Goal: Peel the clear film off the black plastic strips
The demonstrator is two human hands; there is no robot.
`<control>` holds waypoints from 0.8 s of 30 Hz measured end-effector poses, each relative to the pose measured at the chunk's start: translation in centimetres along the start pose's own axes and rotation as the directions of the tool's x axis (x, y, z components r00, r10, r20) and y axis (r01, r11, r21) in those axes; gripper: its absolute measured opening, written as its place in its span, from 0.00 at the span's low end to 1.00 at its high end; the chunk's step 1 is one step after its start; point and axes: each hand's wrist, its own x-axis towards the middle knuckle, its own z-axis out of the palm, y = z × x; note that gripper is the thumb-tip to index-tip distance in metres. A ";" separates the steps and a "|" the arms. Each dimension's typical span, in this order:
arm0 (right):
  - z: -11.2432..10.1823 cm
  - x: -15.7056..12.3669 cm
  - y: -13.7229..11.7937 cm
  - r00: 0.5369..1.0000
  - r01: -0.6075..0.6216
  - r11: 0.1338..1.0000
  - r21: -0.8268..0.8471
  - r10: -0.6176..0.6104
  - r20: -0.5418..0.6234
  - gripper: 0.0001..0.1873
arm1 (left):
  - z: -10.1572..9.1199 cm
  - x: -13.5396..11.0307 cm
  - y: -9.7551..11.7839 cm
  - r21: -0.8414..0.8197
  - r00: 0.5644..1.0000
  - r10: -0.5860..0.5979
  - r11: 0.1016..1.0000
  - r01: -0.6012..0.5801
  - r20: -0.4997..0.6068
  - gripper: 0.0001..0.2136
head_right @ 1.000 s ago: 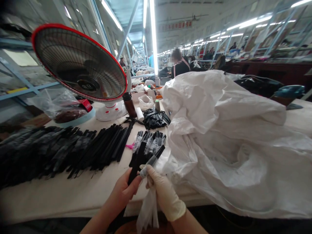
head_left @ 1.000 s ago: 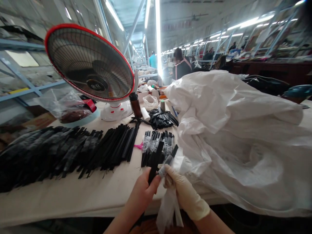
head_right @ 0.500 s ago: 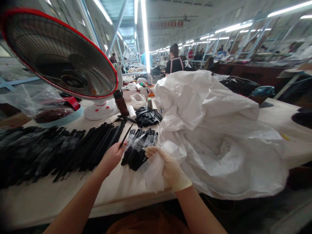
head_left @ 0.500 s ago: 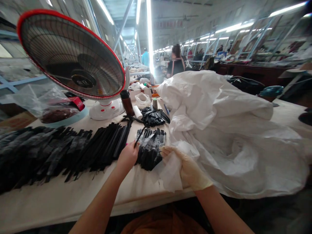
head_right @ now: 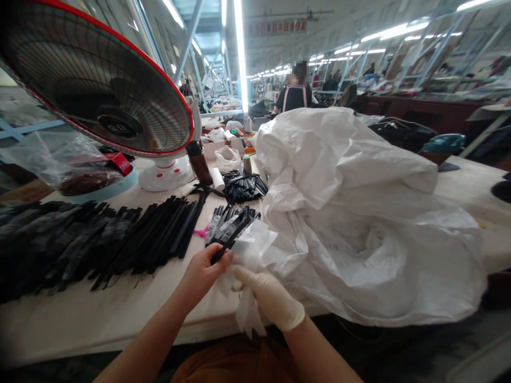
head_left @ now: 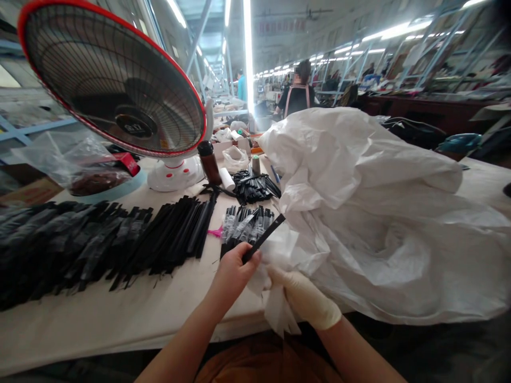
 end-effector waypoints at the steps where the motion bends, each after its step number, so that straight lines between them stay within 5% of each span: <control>1: 0.5 -0.1 0.4 0.999 -0.018 0.998 -0.063 0.016 -0.034 0.15 | 0.0 0.1 0.1 0.004 1.000 0.016 1.000 -0.016 -0.015 0.11; 6: 0.6 0.2 -0.6 0.975 0.040 0.989 -0.142 -0.070 -0.211 0.15 | -1.3 -1.0 -0.2 -0.087 1.000 0.003 0.996 -0.002 0.009 0.16; 10: -0.9 1.1 -2.8 0.946 0.143 0.989 -0.025 -0.144 -0.289 0.16 | -2.1 -3.8 -0.6 -0.182 0.958 -0.140 0.965 0.189 0.249 0.24; 13: -1.2 1.8 -3.0 0.930 0.168 0.985 0.027 -0.150 -0.336 0.17 | -1.0 -5.2 -1.1 -0.198 0.899 -0.191 0.938 0.286 0.394 0.26; 17: -0.7 2.0 -2.7 0.915 0.194 0.980 0.051 -0.163 -0.369 0.17 | 1.0 -5.1 -1.8 -0.223 0.882 -0.211 0.919 0.326 0.421 0.26; 24: 0.3 0.7 -1.4 0.887 0.145 0.947 -0.286 -0.253 -0.387 0.16 | 0.8 -3.7 -1.3 -0.261 0.847 -0.221 0.887 0.381 0.483 0.26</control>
